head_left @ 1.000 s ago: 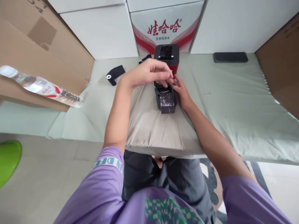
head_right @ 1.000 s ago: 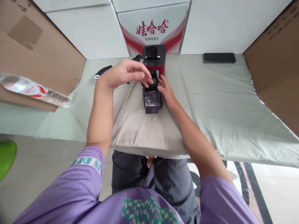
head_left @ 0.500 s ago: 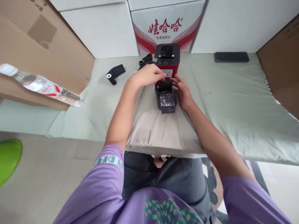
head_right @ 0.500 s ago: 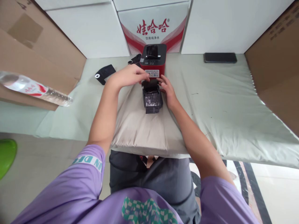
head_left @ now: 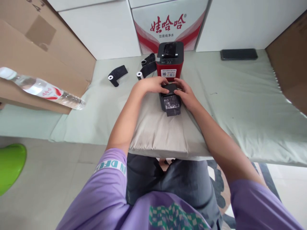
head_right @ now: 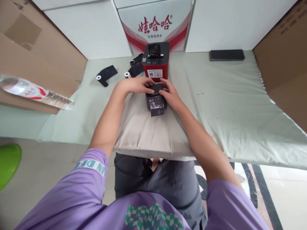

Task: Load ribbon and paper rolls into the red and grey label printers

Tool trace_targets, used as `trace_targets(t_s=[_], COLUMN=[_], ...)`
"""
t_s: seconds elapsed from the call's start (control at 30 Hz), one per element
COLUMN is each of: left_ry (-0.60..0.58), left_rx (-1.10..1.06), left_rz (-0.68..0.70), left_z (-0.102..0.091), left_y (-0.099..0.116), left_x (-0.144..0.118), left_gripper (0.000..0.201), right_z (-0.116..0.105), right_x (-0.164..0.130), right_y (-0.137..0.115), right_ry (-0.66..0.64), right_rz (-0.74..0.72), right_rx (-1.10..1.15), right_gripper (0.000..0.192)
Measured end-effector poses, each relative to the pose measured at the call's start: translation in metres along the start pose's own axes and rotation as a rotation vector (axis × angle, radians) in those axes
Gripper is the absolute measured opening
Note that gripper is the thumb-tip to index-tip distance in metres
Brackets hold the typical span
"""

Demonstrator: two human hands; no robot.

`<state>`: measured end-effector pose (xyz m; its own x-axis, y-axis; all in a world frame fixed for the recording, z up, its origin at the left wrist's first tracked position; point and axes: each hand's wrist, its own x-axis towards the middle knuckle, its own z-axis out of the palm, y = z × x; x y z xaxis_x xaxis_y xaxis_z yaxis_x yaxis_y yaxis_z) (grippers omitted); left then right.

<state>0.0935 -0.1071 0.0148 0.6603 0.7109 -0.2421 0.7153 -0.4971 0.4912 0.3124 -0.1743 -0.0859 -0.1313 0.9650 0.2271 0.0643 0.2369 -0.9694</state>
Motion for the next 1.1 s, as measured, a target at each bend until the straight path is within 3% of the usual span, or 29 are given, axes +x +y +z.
trace_targets(t_s=[0.23,0.4,0.47,0.53,0.63,0.77,0.83,0.87,0.97,1.1], left_ry=[0.019,0.033,0.128,0.312,0.517,0.525,0.528,0.535,0.562,0.559], left_rx=[-0.045,-0.242,-0.366,-0.441,-0.428,-0.367,-0.352,-0.349,-0.346,-0.333], left_rz=[-0.058,0.039,0.084,0.086,0.050,0.033,0.031,0.034,0.045,0.037], left_z=[0.004,0.012,0.025,0.040,0.058,0.063,0.061,0.060,0.060,0.061], left_y=[0.001,-0.011,-0.021,-0.031,-0.042,-0.045,-0.045,-0.044,-0.045,-0.046], left_x=[0.002,0.000,0.003,0.007,0.015,0.021,0.021,0.021,0.019,0.020], left_gripper=[0.066,0.059,0.052,0.058,0.062,0.059,0.059,0.059,0.058,0.057], right_z=[0.002,0.003,-0.001,-0.009,-0.024,-0.024,-0.009,0.000,0.023,0.033], right_x=[-0.003,-0.004,-0.004,-0.006,-0.015,-0.034,-0.043,-0.046,-0.050,-0.048], right_y=[-0.011,-0.011,-0.010,-0.012,-0.022,-0.037,-0.040,-0.040,-0.037,-0.036], right_ry=[-0.059,0.014,0.026,-0.007,-0.155,-0.357,-0.303,-0.234,-0.059,0.179], right_rz=[-0.011,0.030,0.048,0.056,0.064,0.046,0.004,-0.018,-0.077,-0.026], right_rx=[-0.086,-0.105,-0.099,-0.106,-0.173,-0.390,-0.541,-0.592,-0.581,-0.454], right_gripper=[0.066,0.061,0.061,0.065,0.080,0.133,0.154,0.155,0.142,0.125])
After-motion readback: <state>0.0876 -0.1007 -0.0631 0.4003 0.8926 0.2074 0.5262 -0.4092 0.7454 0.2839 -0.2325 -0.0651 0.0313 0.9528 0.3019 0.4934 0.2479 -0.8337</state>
